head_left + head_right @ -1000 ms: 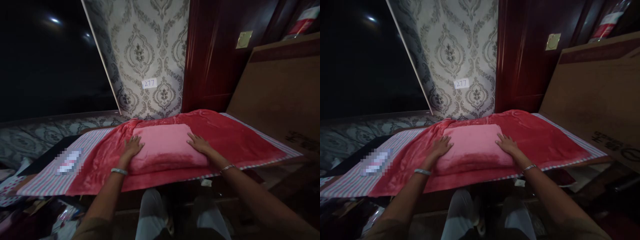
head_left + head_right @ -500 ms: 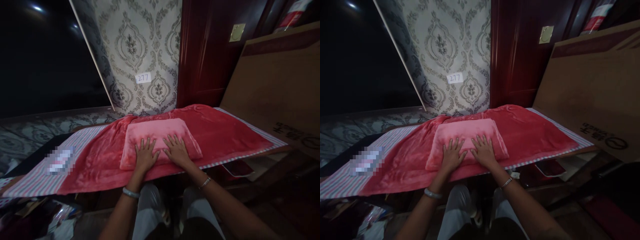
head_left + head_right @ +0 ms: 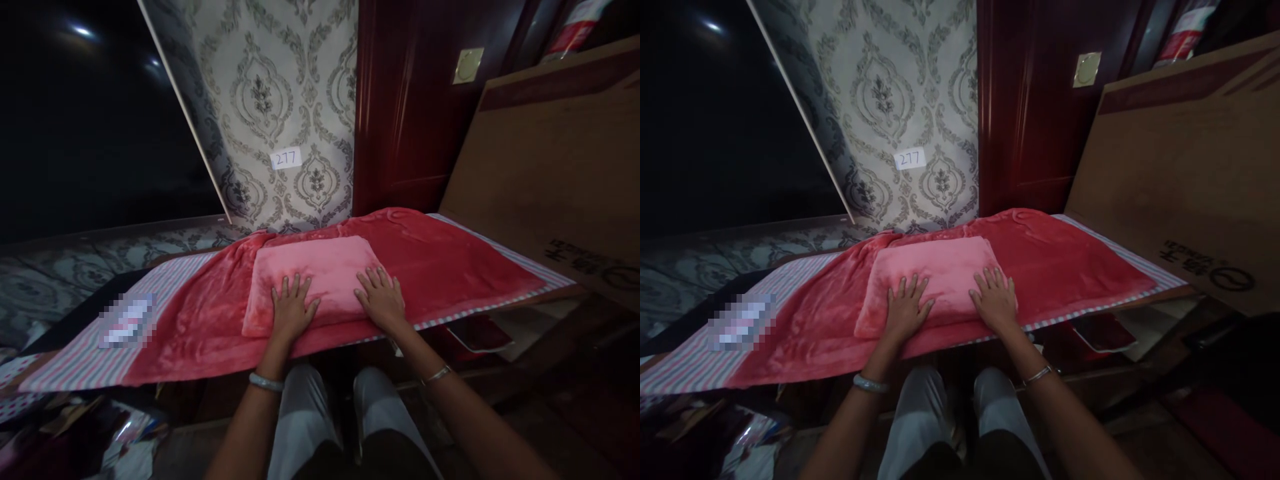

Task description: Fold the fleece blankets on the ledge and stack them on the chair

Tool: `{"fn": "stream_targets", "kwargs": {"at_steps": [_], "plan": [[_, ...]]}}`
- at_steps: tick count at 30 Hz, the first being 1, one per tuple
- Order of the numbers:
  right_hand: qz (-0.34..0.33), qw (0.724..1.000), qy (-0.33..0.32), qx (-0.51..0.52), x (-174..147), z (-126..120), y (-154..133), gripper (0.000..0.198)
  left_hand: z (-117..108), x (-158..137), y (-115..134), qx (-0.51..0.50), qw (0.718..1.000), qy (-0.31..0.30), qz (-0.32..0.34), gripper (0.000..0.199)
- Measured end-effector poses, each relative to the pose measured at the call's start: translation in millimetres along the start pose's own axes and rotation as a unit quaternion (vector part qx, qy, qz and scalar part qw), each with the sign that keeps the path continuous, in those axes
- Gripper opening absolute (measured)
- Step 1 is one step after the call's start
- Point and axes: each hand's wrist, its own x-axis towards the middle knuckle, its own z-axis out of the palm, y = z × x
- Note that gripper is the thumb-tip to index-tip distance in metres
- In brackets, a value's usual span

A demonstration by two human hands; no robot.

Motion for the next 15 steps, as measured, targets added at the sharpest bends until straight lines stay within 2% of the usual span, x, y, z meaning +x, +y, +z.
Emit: {"fn": "stream_targets", "kwargs": {"at_steps": [4,9,13,15], "plan": [[0.057,0.998,-0.008,0.033,-9,-5,11,0.056,-4,2,0,0.003,1.0,0.001,0.0,0.064],[0.071,0.996,-0.001,0.06,-14,-6,20,0.056,-16,-7,-17,0.015,1.0,-0.014,0.012,0.06],[0.083,0.994,0.03,0.065,-16,-1,22,0.054,-10,-30,-52,0.022,0.998,0.047,-0.037,0.056],[0.088,0.992,0.05,0.073,-16,4,23,0.053,-1,-41,-70,-0.026,0.992,0.095,-0.073,0.056]]}}
